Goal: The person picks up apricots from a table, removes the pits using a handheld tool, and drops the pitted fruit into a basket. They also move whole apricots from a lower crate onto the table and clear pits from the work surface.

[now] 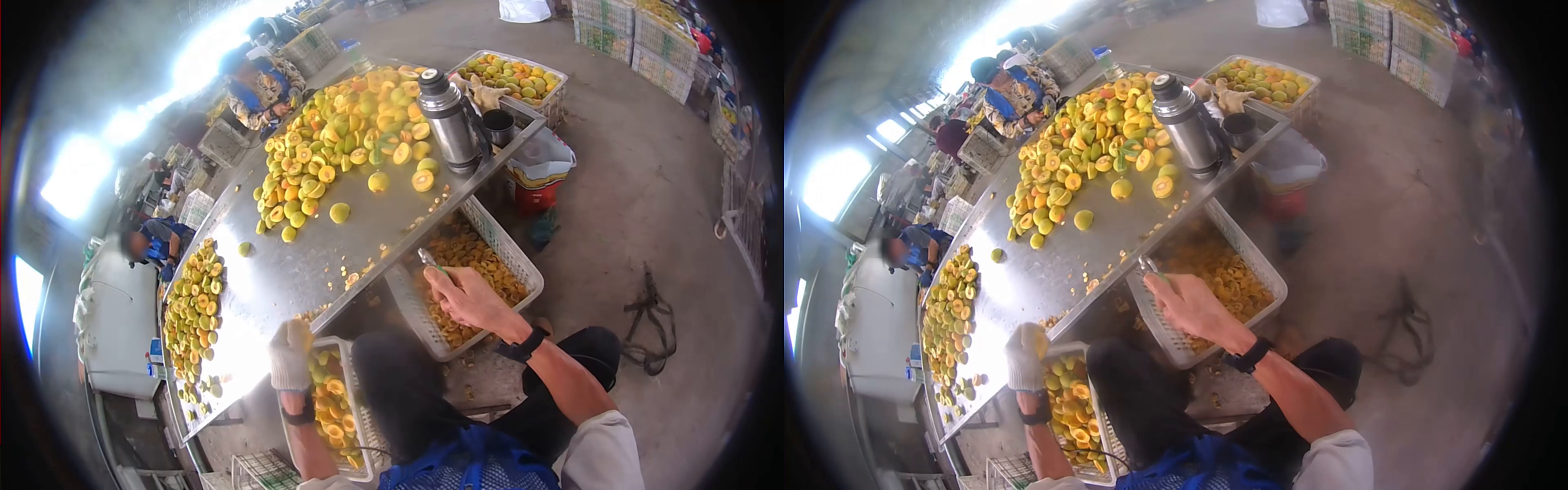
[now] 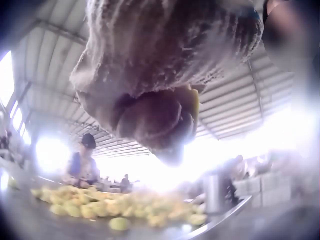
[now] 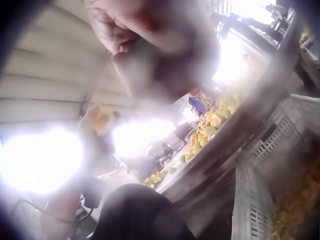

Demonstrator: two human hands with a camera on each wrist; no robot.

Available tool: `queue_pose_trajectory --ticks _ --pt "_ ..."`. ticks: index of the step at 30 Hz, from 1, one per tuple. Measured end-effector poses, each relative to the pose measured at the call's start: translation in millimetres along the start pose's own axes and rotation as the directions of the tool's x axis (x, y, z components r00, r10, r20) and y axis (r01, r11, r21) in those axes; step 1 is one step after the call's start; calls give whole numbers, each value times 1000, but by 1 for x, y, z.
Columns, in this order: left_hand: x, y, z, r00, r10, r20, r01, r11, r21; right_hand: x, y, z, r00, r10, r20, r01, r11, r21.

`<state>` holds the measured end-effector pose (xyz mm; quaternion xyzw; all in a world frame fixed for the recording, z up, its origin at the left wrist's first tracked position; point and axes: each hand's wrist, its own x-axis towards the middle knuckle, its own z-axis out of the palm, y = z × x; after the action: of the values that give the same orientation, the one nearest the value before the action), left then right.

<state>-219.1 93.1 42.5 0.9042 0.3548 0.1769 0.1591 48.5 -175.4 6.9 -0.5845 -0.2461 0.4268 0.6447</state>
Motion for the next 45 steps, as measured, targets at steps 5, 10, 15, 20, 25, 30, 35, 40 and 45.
queue_pose_trajectory --ticks 5,10,15,20,25,30,35,40,45 --pt "-36 -88 -3 980 -104 168 -18 799 601 8 0 2 987 -144 -71 126 969 -211" --pt "29 -49 18 967 -172 -188 183 982 39 22 9 6 987 -140 -77 114 957 -268" --pt "194 -33 117 995 71 -69 -64 993 95 36 32 12 947 -292 -130 152 769 -621" --pt "280 -14 181 995 29 94 -50 972 231 40 27 11 957 -257 -133 105 737 -668" --pt "302 -22 205 990 60 126 -92 960 264 38 31 12 945 -303 -126 143 725 -673" --pt "267 -7 182 906 -17 422 329 655 -680 30 26 15 944 -293 -151 125 742 -659" --pt "165 79 116 838 240 490 497 34 -867 22 12 18 916 -389 -102 243 736 -632" --pt "111 122 89 818 346 460 421 185 -888 14 1 24 851 -514 -102 319 662 -678" --pt "82 157 81 844 288 452 429 144 -892 16 9 18 795 -594 -123 373 639 -672"
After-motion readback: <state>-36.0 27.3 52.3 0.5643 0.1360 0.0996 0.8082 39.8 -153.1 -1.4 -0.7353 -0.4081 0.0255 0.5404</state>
